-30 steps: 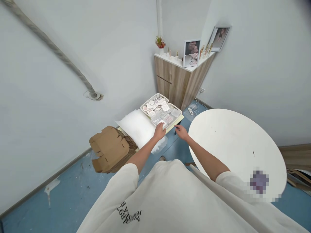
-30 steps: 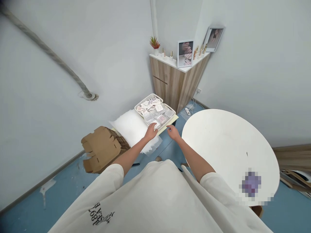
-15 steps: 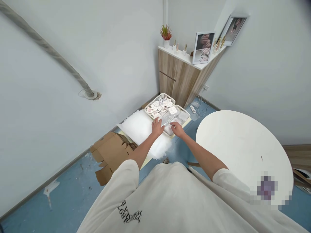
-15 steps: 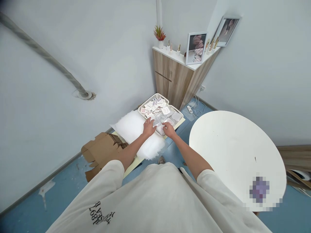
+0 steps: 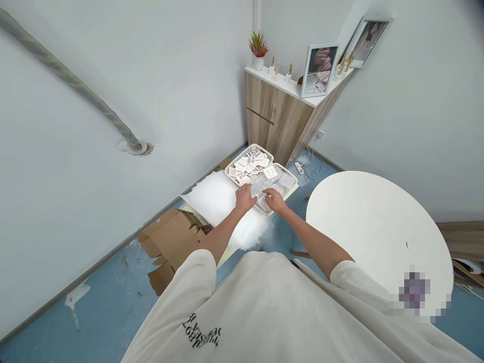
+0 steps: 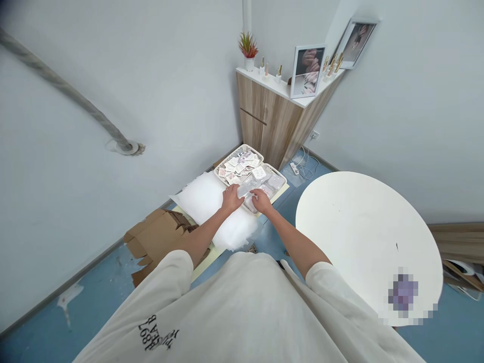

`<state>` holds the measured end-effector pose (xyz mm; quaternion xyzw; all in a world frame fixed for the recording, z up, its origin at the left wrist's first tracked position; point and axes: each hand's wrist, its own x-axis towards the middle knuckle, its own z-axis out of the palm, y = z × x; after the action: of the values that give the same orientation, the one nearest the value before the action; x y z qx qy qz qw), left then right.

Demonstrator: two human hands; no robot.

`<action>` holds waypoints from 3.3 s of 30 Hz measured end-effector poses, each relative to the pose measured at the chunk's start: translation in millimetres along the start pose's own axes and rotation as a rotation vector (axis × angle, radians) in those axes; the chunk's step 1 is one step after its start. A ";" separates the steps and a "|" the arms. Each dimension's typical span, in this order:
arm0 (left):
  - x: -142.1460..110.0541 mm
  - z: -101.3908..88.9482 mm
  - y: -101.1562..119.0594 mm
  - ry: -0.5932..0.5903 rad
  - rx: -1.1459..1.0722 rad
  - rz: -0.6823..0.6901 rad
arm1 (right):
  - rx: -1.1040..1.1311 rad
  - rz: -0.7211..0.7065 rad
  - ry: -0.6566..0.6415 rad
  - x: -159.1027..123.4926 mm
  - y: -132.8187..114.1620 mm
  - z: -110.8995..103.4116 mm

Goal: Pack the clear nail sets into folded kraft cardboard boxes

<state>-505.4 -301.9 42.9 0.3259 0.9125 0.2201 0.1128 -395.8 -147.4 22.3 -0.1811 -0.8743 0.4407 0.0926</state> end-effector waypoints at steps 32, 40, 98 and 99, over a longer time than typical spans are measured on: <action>-119.7 225.0 350.4 -0.530 -0.056 0.738 | 0.407 0.656 0.464 -333.5 218.3 -252.0; -164.1 309.3 388.0 -0.612 -0.207 0.377 | 0.356 0.910 0.610 -398.5 284.3 -261.9; -138.7 348.7 424.1 -0.646 -0.351 0.046 | 0.106 0.943 0.471 -384.6 283.4 -271.4; -137.7 350.5 423.9 -0.643 -0.347 0.048 | 0.100 0.939 0.467 -384.1 283.2 -272.4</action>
<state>-47.0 17.2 -54.7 0.3758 0.7715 0.2604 0.4424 110.6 55.1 -44.3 -0.6420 -0.6331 0.4237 0.0859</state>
